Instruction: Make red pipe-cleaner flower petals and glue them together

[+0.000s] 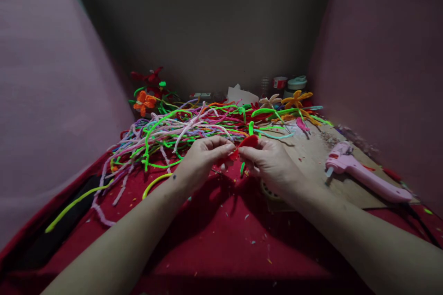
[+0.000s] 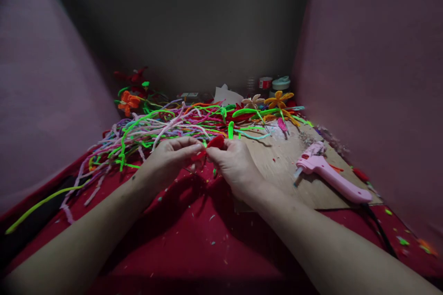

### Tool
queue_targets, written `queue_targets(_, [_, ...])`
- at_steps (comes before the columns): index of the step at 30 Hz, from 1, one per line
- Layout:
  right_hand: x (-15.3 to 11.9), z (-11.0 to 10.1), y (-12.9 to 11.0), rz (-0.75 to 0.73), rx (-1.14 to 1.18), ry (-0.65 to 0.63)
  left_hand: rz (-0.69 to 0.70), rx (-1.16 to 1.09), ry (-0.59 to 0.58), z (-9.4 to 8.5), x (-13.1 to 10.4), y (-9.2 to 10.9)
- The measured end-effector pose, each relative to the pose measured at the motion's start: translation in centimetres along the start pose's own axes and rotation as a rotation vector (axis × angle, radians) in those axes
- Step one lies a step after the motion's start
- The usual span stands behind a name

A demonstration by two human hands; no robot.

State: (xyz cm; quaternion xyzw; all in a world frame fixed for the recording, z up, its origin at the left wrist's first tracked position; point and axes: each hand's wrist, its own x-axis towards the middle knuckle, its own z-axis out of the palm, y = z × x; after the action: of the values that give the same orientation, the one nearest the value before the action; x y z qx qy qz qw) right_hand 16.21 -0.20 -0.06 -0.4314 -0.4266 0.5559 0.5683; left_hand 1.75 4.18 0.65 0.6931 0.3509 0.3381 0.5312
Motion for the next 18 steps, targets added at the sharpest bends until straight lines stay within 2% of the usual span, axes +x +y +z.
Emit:
queue_targets(2, [-0.3,0.2,-0.3,-0.077,-0.118,0.014,-0.142,-0.157,-0.099,-0.3,0.2,0.0])
queue_targets(4, [-0.4,0.2,-0.4,-0.137,-0.214,0.019,-0.216,-0.208,-0.167,-0.6,0.2,0.0])
queue_targets(8, [-0.2,0.0,0.1,-0.232,-0.308,0.031,-0.275,-0.235,-0.169,-0.8,0.0,0.1])
queue_targets(11, [0.0,-0.2,0.4,-0.281,-0.302,0.01,-0.253,-0.189,-0.149,-0.7,-0.1,0.4])
queue_targets(15, [0.0,-0.2,0.6,-0.257,-0.284,0.003,-0.197,0.0,-0.104,-0.2,-0.2,1.2])
queue_targets(18, [0.0,-0.2,0.6,-0.237,-0.262,0.039,-0.011,0.313,-0.019,0.4,-0.5,1.0])
